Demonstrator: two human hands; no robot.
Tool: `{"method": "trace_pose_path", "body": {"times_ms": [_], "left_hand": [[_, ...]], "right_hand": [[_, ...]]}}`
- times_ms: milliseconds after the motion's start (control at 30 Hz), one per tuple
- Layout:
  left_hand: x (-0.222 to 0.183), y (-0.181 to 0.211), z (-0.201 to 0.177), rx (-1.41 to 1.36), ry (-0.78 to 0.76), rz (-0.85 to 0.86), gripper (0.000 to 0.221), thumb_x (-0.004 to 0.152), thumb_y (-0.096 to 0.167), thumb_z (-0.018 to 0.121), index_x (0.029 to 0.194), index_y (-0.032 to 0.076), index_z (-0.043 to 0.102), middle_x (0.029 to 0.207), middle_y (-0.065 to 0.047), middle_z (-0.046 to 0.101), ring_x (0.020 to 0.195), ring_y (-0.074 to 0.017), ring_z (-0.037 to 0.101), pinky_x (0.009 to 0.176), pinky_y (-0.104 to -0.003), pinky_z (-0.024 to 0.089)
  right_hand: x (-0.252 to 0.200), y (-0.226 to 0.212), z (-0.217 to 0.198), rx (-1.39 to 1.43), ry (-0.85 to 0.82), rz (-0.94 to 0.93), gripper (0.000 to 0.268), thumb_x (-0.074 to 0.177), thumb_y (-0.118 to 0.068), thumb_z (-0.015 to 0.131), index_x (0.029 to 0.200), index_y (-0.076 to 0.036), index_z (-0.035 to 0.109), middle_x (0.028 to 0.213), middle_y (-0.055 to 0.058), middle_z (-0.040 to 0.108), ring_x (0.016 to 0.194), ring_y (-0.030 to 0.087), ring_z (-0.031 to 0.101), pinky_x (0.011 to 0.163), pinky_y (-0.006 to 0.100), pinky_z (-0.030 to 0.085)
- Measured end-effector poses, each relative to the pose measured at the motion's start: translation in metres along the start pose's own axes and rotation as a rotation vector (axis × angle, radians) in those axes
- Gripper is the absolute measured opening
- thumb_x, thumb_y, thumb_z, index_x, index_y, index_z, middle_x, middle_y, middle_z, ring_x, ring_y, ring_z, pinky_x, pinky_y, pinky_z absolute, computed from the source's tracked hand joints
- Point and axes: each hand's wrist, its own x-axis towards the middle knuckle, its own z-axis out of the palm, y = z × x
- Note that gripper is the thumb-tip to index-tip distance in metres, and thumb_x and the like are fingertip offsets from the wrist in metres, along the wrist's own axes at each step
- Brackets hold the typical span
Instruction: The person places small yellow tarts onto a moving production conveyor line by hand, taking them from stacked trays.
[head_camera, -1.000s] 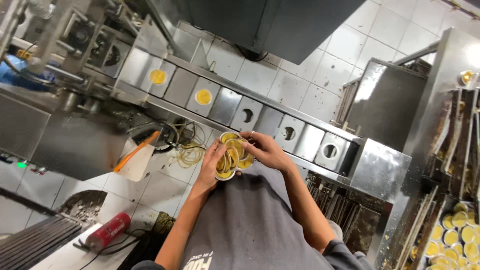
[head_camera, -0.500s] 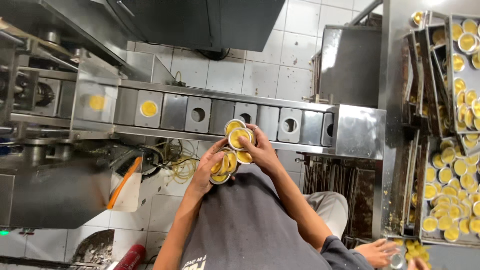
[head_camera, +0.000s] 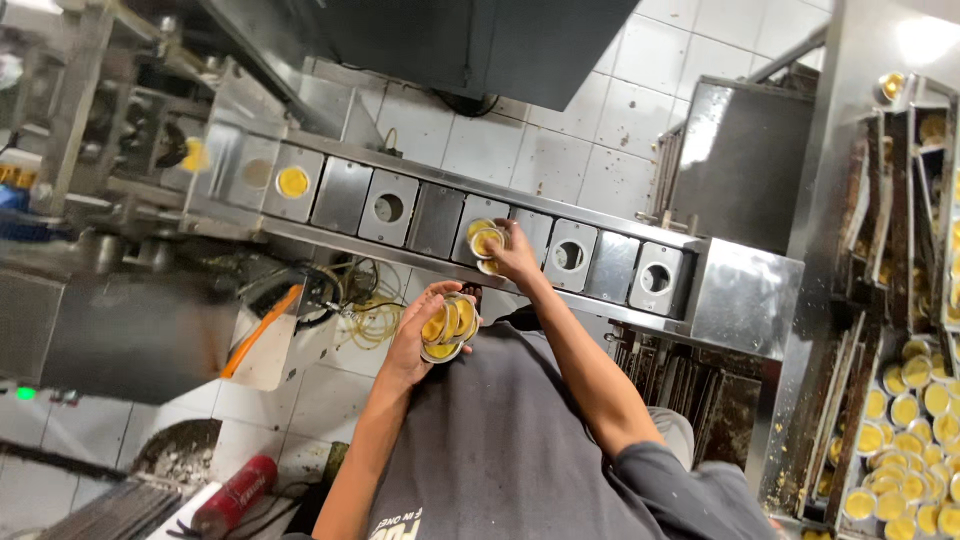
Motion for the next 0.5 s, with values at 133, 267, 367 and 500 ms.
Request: {"method": "trace_pose_path", "body": {"times_ms": [133, 267, 367, 500], "left_hand": [[-0.014, 0.005, -0.016, -0.004, 0.031, 0.066, 0.039, 0.107, 0.029, 0.056, 0.136, 0.002, 0.056, 0.126, -0.031, 0.071, 0.085, -0.0383, 0.078, 0.054, -0.056, 0.069], [-0.017, 0.004, -0.031, -0.062, 0.093, 0.100, 0.042, 0.107, 0.029, 0.055, 0.139, 0.002, 0.052, 0.129, -0.030, 0.069, 0.087, -0.0384, 0.077, 0.055, -0.058, 0.069], [-0.020, 0.008, -0.028, -0.074, 0.109, 0.115, 0.039, 0.107, 0.028, 0.056, 0.137, 0.002, 0.053, 0.128, -0.030, 0.070, 0.086, -0.0391, 0.078, 0.054, -0.059, 0.068], [-0.022, 0.011, -0.024, -0.093, 0.110, 0.129, 0.039, 0.107, 0.028, 0.056, 0.137, 0.002, 0.053, 0.127, -0.030, 0.070, 0.085, -0.0392, 0.077, 0.054, -0.059, 0.068]], "right_hand": [[0.014, 0.009, 0.014, -0.230, 0.010, 0.176, 0.071, 0.088, -0.053, 0.084, 0.141, -0.024, 0.046, 0.132, 0.018, 0.071, 0.125, 0.045, 0.066, 0.111, 0.058, 0.050], [0.021, 0.012, 0.020, -0.394, -0.040, 0.149, 0.060, 0.089, -0.057, 0.079, 0.136, -0.023, 0.061, 0.121, 0.019, 0.075, 0.119, 0.044, 0.071, 0.103, 0.054, 0.055], [0.026, 0.005, 0.028, -0.386, -0.101, 0.042, 0.060, 0.090, -0.064, 0.073, 0.142, -0.037, 0.063, 0.125, 0.011, 0.075, 0.121, 0.040, 0.070, 0.105, 0.053, 0.055], [0.024, -0.010, 0.039, -0.249, -0.133, -0.027, 0.064, 0.093, -0.058, 0.075, 0.148, -0.029, 0.062, 0.130, 0.018, 0.074, 0.123, 0.044, 0.068, 0.106, 0.055, 0.054]]}}
